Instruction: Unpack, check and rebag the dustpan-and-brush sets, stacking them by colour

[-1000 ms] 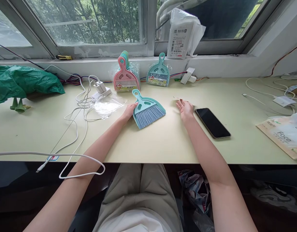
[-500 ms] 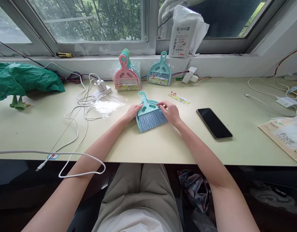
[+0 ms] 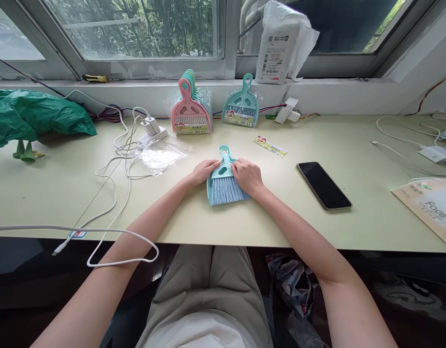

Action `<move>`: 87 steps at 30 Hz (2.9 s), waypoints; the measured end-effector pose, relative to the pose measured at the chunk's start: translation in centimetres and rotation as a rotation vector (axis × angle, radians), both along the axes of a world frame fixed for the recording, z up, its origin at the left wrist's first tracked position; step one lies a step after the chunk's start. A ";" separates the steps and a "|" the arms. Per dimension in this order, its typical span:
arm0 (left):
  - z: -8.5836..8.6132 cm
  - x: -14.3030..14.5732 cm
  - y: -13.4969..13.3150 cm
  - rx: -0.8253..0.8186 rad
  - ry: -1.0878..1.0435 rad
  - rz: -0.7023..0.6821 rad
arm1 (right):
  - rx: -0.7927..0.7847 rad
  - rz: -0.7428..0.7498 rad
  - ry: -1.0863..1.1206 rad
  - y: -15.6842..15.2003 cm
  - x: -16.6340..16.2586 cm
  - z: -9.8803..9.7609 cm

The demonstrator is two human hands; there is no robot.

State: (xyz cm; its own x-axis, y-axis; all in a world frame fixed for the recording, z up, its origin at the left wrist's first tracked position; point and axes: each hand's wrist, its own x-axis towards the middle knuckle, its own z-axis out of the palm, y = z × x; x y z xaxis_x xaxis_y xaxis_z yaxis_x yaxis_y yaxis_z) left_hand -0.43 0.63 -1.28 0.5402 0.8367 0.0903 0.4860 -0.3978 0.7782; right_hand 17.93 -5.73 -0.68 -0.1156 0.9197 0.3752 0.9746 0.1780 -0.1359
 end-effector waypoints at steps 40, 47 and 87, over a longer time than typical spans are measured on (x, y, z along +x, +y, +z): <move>0.9 0.0 -0.4 0.032 -0.011 -0.025 | -0.032 -0.034 0.068 -0.5 -0.4 0.8; 0.8 -0.1 -0.3 0.085 0.038 -0.034 | -0.024 -0.099 0.068 -0.8 -1.2 1.0; 1.9 -2.8 1.0 0.155 0.234 0.084 | 0.117 0.037 0.700 2.6 13.9 1.7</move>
